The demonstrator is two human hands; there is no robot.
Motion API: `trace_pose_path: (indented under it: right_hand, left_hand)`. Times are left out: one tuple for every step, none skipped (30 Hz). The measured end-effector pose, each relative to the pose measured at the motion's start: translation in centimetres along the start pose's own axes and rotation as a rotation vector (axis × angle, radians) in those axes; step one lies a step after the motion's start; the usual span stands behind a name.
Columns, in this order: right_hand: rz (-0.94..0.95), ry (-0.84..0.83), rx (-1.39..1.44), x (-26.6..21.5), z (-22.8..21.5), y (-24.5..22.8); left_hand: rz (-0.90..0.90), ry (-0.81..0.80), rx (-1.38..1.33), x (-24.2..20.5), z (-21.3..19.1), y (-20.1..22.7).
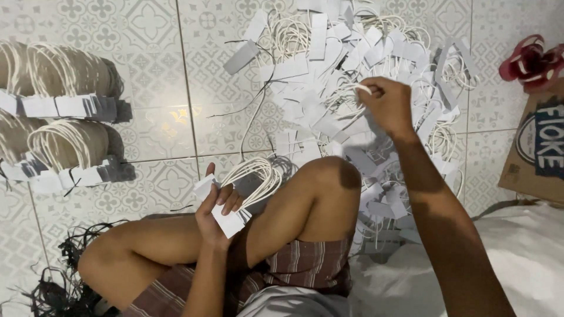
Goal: Tying strings to paper tags and organizing them into neat bundles
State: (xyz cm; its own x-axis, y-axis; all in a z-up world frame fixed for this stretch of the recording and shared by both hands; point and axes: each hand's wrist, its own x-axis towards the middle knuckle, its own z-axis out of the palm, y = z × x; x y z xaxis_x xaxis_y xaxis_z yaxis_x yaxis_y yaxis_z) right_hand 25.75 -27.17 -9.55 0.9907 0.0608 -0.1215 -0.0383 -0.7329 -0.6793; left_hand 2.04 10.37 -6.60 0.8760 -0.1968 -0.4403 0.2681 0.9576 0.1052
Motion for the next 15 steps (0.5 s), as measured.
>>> trace_pose_path:
  right_hand:
    - [0.005,0.007,-0.003,-0.2,-2.2,-2.2]
    - [0.095,-0.03,0.109,-0.2,-4.1,-4.5]
    - [0.183,-0.07,0.221,-0.2,-6.1,-6.8]
    - [0.187,-0.068,0.222,-0.3,-7.3,-7.4]
    - [0.193,-0.055,0.384,-0.4,-8.5,-7.9]
    - [0.193,-0.042,0.545,-0.3,-9.7,-8.5]
    - [0.193,-0.04,0.546,-0.2,-10.3,-8.1]
    - [0.177,0.006,0.568,-0.1,-10.8,-7.6]
    - [0.161,0.051,0.589,0.0,-11.3,-7.2]
    - [0.164,0.047,0.591,-0.2,-11.3,-6.9]
    - [-0.001,0.133,0.309,-0.3,-11.3,-6.5]
    - [-0.17,0.212,0.025,-0.3,-11.2,-6.2]
    - [-0.173,0.208,0.029,-0.1,-10.0,-6.3]
    - [-0.275,0.247,-0.223,0.1,-8.9,-6.4]
    - [-0.376,0.278,-0.471,0.3,-7.7,-6.5]
  left_hand:
    - [-0.009,-0.003,0.001,0.0,-0.2,-0.8]
    - [0.097,0.029,-0.072,-0.1,-0.3,-1.6]
    - [0.203,0.061,-0.146,-0.3,-0.5,-2.4]
    - [0.199,0.063,-0.144,-0.4,-0.4,-2.5]
    - [0.197,0.063,-0.166,-0.5,-0.4,-2.5]
    - [0.198,0.059,-0.189,-0.4,-0.3,-2.5]
    - [0.197,0.057,-0.187,-0.4,-0.2,-2.5]
    - [0.203,0.069,-0.179,-0.4,0.0,-2.4]
    - [0.21,0.08,-0.17,-0.5,0.0,-2.3]
    - [0.212,0.085,-0.17,-0.6,0.2,-2.3]
    - [0.208,0.074,-0.181,-0.7,0.3,-2.3]
    - [0.208,0.061,-0.191,-0.7,0.3,-2.2]
    - [0.214,0.063,-0.189,-0.7,0.1,-2.1]
    - [0.22,0.067,-0.174,-0.8,-0.1,-2.1]
    - [0.226,0.071,-0.158,-0.8,-0.3,-2.0]
